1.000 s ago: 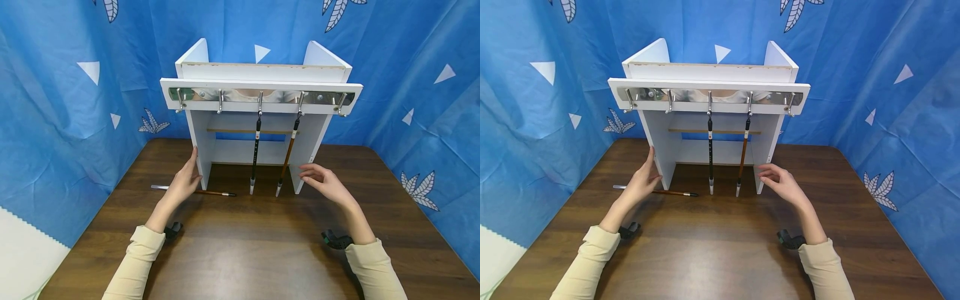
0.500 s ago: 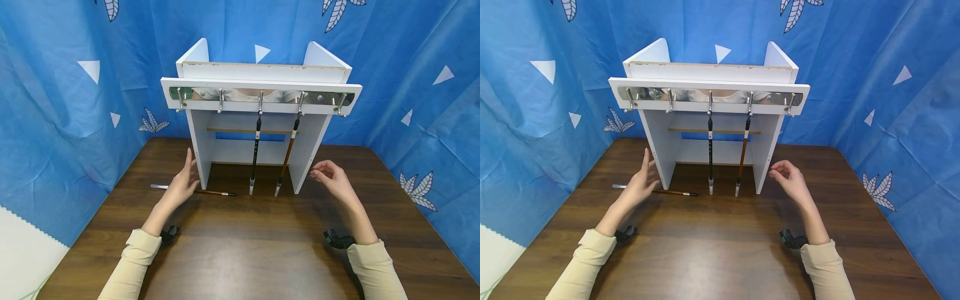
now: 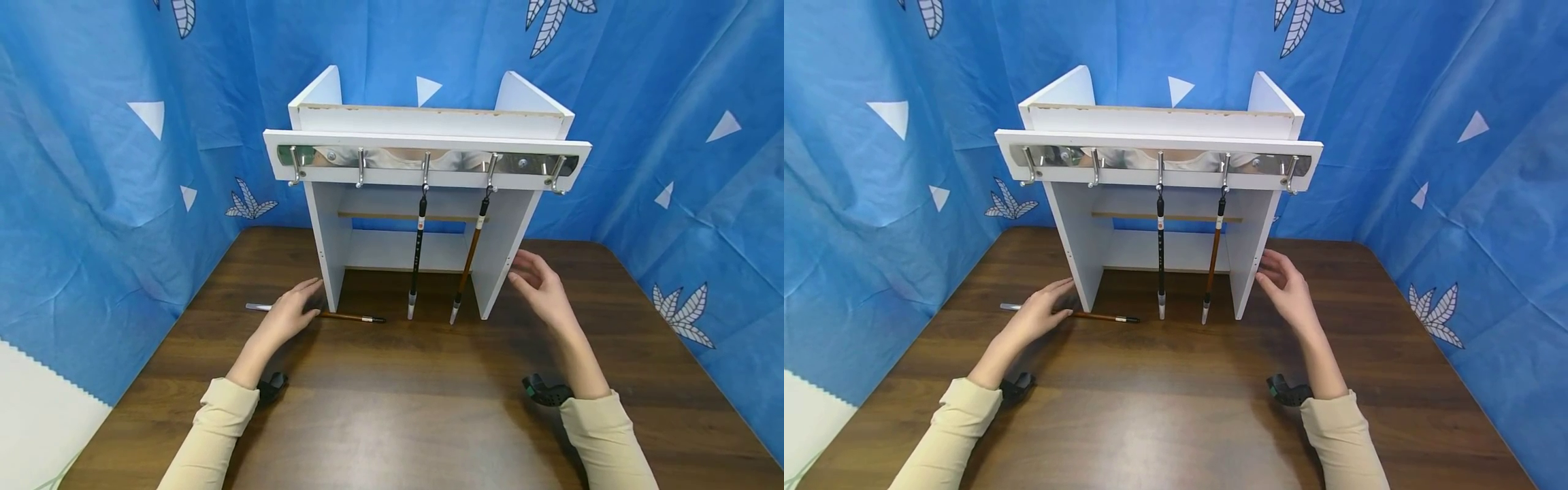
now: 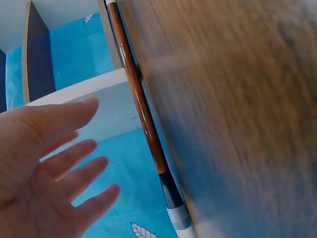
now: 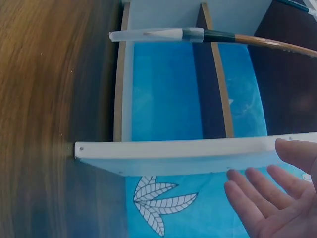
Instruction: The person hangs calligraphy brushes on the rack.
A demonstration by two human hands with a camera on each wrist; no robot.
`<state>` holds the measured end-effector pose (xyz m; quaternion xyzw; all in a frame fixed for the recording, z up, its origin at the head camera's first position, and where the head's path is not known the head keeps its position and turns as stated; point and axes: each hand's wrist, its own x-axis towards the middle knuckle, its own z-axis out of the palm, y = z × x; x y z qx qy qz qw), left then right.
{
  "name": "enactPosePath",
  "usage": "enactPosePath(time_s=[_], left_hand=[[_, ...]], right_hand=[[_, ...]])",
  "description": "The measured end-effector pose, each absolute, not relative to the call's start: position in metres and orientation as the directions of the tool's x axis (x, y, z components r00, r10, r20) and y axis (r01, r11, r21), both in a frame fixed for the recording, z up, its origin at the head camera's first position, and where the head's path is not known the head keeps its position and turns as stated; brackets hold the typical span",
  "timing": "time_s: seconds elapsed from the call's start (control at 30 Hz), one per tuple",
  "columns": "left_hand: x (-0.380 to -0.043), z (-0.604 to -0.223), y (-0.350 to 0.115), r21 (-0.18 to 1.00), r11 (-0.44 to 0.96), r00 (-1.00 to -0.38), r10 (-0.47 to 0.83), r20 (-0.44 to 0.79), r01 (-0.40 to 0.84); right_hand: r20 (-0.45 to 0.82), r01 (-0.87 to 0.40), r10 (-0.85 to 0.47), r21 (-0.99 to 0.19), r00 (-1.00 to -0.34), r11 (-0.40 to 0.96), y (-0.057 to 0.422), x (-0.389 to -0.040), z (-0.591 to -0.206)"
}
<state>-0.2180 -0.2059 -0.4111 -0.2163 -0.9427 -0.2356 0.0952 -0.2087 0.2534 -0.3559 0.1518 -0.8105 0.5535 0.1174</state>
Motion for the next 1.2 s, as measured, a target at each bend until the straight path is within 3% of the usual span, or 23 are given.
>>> enactPosePath(time_s=[0.23, 0.67, 0.97, 1.2], left_hand=[[-0.220, -0.416, -0.209, 0.414, 0.800, -0.900, 0.392, 0.188, 0.435], [-0.221, -0.417, -0.210, 0.327, 0.825, -0.873, 0.488, -0.004, 0.460], [-0.219, -0.413, -0.201, 0.164, 0.859, -0.874, 0.482, 0.054, 0.484], [-0.221, -0.414, -0.198, 0.049, 0.837, -0.831, 0.530, 0.170, 0.544]], right_hand=[[0.330, -0.387, -0.218, -0.861, -0.919, 0.331, 0.244, -0.210, -0.352], [0.339, -0.393, -0.212, -0.860, -0.917, 0.324, 0.239, -0.209, -0.354], [0.342, -0.398, -0.215, -0.854, -0.915, 0.335, 0.240, -0.209, -0.355], [0.346, -0.401, -0.215, -0.857, -0.913, 0.324, 0.241, -0.210, -0.354]])
